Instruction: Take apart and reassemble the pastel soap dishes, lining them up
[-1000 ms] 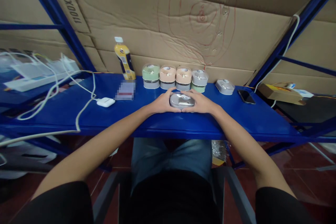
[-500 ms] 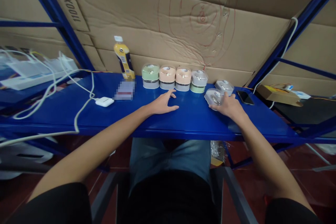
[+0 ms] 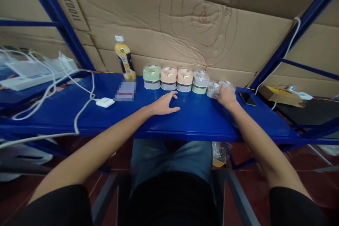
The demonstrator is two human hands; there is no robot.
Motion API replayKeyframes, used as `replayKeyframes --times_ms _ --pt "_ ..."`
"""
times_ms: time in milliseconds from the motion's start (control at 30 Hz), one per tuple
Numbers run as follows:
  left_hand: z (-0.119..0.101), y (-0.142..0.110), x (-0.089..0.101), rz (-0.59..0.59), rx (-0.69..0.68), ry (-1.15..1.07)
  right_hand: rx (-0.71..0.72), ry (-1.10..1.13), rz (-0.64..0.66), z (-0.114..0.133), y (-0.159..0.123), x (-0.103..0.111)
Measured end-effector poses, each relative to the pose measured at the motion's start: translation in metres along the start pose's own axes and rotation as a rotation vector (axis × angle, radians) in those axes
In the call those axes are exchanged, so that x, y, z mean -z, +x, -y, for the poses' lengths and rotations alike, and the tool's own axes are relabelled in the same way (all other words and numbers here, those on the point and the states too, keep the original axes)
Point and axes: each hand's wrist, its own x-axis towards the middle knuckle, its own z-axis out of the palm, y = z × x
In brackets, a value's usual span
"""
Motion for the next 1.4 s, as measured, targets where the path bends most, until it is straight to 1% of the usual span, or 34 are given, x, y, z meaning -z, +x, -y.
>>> replayKeyframes --times_ms 67,100,200,267,300,367,467,533,600,667,733,800,833,867,933,967,1033,1067,1133,1167,1233,1300,1333,1400 --pt "0.000 0.000 0.000 -0.001 -0.001 0.003 -0.062 -0.044 -0.013 0.006 0.009 0.004" --pt "0.000 0.000 0.000 -0.003 -0.002 0.003 -0.069 -0.042 -0.040 0.010 0.012 0.006" --pt "0.001 0.000 0.000 -0.006 -0.003 -0.003 0.002 0.053 -0.160 0.026 0.020 0.010" --pt "0.001 0.001 0.000 -0.002 0.001 -0.006 0.059 0.128 -0.211 0.042 0.026 0.008" --pt "0.001 0.000 0.000 -0.002 0.003 -0.008 0.071 0.154 -0.220 0.051 0.029 0.006" --pt "0.000 0.000 0.000 -0.004 0.003 -0.012 0.049 0.175 -0.214 0.070 0.037 -0.001" --pt "0.001 0.000 0.000 -0.009 -0.002 -0.016 -0.056 0.195 -0.207 0.094 0.049 -0.015" --pt "0.001 0.000 0.000 -0.012 -0.005 -0.015 -0.097 0.227 -0.216 0.101 0.055 -0.023" --pt "0.002 0.000 0.000 -0.011 -0.010 -0.014 -0.095 0.256 -0.226 0.102 0.057 -0.026" --pt "0.003 0.000 0.000 -0.010 -0.014 -0.018 -0.093 0.270 -0.221 0.097 0.057 -0.023" --pt "0.002 -0.001 0.000 -0.014 -0.010 -0.028 -0.123 0.290 -0.216 0.086 0.054 -0.013" --pt "-0.001 -0.001 0.001 -0.038 0.000 -0.054 -0.131 0.357 -0.230 0.071 0.048 0.002" --pt "-0.002 0.000 0.002 -0.062 0.003 -0.084 -0.100 0.408 -0.242 0.064 0.044 0.009" --pt "-0.004 0.000 0.003 -0.093 0.004 -0.133 -0.039 0.468 -0.249 0.056 0.040 0.016" --pt "-0.006 0.002 0.005 -0.155 -0.001 -0.286 0.156 0.590 -0.205 0.045 0.029 0.025" --pt "-0.006 0.003 0.007 -0.175 -0.005 -0.376 0.266 0.649 -0.143 0.042 0.022 0.027" --pt "-0.006 0.005 0.010 -0.189 -0.003 -0.517 0.474 0.757 0.036 0.042 0.010 0.024" --pt "-0.005 0.005 0.012 -0.184 0.006 -0.547 0.563 0.804 0.134 0.044 0.005 0.021" --pt "-0.004 0.004 0.016 -0.162 0.031 -0.519 0.698 0.873 0.301 0.052 -0.003 0.011" --pt "-0.003 0.003 0.017 -0.148 0.040 -0.475 0.740 0.892 0.365 0.055 -0.006 0.006" --pt "-0.004 0.001 0.019 -0.120 0.041 -0.374 0.778 0.895 0.463 0.061 -0.010 -0.002" --pt "-0.006 -0.001 0.018 -0.097 0.033 -0.289 0.779 0.851 0.513 0.065 -0.013 -0.006" --pt "-0.007 -0.002 0.016 -0.090 0.030 -0.259 0.777 0.818 0.508 0.067 -0.015 -0.007" --pt "-0.008 -0.002 0.012 -0.076 0.026 -0.222 0.779 0.752 0.425 0.074 -0.020 -0.010"
